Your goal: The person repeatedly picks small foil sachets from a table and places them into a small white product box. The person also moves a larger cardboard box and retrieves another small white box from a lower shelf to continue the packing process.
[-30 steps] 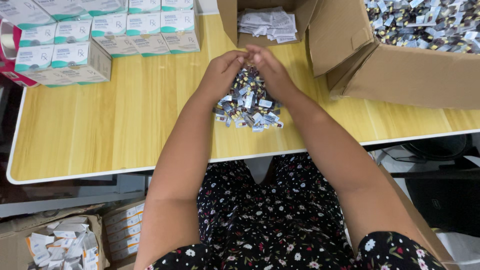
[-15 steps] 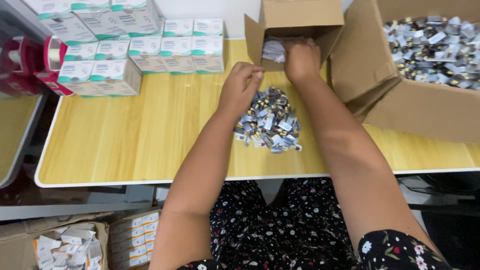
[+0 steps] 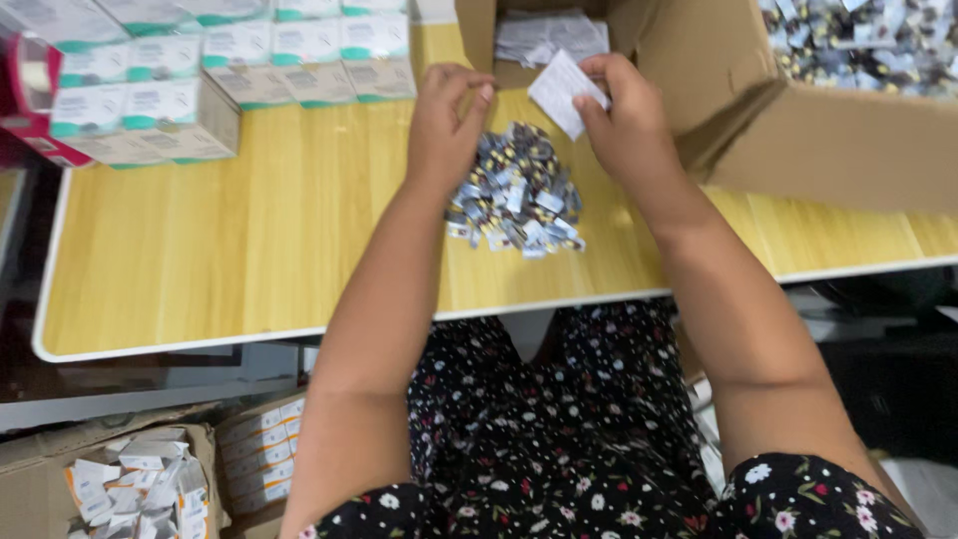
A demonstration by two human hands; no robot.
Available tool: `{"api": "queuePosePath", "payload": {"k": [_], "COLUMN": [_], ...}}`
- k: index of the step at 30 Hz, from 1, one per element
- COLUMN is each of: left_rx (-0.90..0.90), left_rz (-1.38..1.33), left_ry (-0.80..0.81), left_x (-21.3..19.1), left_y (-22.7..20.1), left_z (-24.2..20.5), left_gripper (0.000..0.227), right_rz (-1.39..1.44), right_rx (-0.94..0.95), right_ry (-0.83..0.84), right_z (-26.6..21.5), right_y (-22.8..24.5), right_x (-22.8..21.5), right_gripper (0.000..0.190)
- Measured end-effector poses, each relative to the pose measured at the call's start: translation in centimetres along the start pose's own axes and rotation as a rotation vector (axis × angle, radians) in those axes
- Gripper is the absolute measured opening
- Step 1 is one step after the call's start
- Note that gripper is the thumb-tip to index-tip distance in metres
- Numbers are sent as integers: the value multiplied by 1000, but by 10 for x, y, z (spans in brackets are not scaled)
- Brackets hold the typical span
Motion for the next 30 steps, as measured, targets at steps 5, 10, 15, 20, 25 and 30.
{"api": "queuePosePath", "payload": {"k": [5, 10, 15, 20, 25, 30], "left_rx": [145, 302, 591, 641, 452, 293], "left_rz": [17, 174, 384, 255, -70, -175], "left_ry": [-15, 59, 184, 566, 732, 1008], "left_x": [14, 25, 56, 135, 235, 319], "left_y": [-12, -49, -128, -186, -204, -168], "left_z": [-7, -22, -62, -108, -160, -240], "left_gripper": [14, 13, 22, 13, 13, 4], "right_rz": [-136, -232, -398, -365, -330, -431], "right_rx": [322, 57, -54, 218, 456, 667], "right_ry": [73, -73, -223, -614, -908, -969], "right_z": [-52, -97, -186, -315, -472, -611], "right_y": [50, 90, 108, 41, -23, -57], "right_x": [-48, -79, -139, -211, -230, -186], "right_gripper": [40, 45, 19, 9, 10, 14]}}
Point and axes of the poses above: each hand's wrist, its own z-axis towards the middle knuckle, its own x-axis out of the palm, y = z × x, the point moved 4 cm from there along z, towards the middle knuckle, and after that the axes turned 15 degrees about -x, right-handed, at the moved point
